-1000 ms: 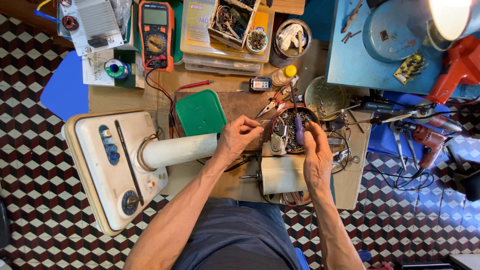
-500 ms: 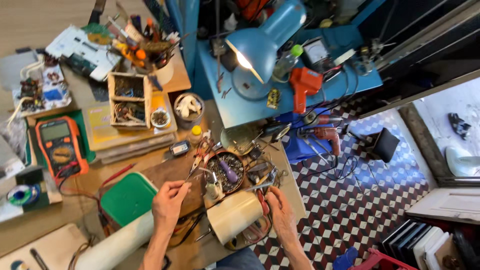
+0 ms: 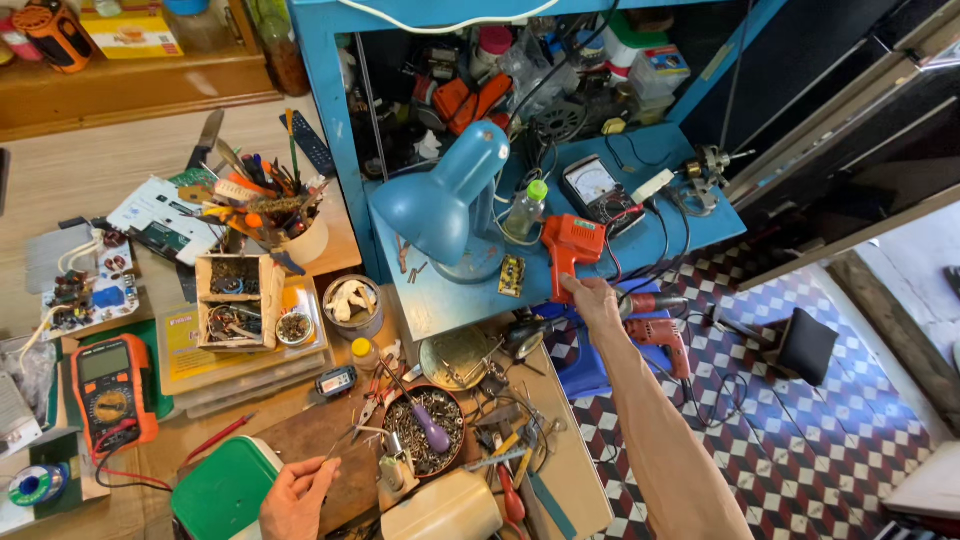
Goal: The person works at a cluttered workbench, twisting and joining small wires by hand. They use a heat gun to apply heat to the wire ends and continue to twist and adjust the connections. The person handles wires, a heat gun, and a multimeter throughout the process.
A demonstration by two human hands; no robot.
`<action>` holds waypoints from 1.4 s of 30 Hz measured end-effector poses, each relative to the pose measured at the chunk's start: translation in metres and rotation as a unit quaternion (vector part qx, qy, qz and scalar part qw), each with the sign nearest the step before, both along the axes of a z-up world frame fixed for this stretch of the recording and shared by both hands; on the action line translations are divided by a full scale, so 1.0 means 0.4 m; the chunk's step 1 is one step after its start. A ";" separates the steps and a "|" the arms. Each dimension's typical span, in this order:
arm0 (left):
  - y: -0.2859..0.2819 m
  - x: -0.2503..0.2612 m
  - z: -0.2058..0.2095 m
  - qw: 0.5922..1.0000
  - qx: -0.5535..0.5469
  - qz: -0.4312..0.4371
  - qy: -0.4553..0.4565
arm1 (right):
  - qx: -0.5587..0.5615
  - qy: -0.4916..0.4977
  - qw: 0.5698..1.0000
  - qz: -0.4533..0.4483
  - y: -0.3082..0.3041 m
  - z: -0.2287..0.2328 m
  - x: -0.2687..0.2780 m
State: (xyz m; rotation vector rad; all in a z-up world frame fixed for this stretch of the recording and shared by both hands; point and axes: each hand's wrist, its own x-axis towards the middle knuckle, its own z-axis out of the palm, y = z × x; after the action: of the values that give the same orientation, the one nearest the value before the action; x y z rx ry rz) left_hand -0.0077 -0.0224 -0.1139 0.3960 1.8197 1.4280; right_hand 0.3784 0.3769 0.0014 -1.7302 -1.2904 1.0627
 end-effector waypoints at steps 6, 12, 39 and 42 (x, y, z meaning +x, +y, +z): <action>-0.021 -0.020 -0.064 1.000 -0.005 0.021 -0.018 | -0.121 0.092 0.988 0.034 0.069 -0.002 -0.048; 0.000 0.037 0.081 0.999 -0.016 0.009 0.038 | -0.061 0.232 0.971 -0.007 0.031 -0.001 -0.065; 0.015 0.063 0.249 0.995 -0.062 -0.032 0.070 | 0.231 0.294 0.917 -0.139 -0.123 0.172 -0.021; 0.015 0.063 0.252 0.995 -0.061 -0.034 0.069 | 0.229 0.339 0.901 -0.145 -0.112 0.192 0.006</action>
State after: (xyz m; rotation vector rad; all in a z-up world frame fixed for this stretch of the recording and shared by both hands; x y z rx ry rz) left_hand 0.0175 -0.0166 -0.0132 0.5002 1.9744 1.2627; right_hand 0.3809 0.3319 0.0783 -1.0116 -0.7235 0.9599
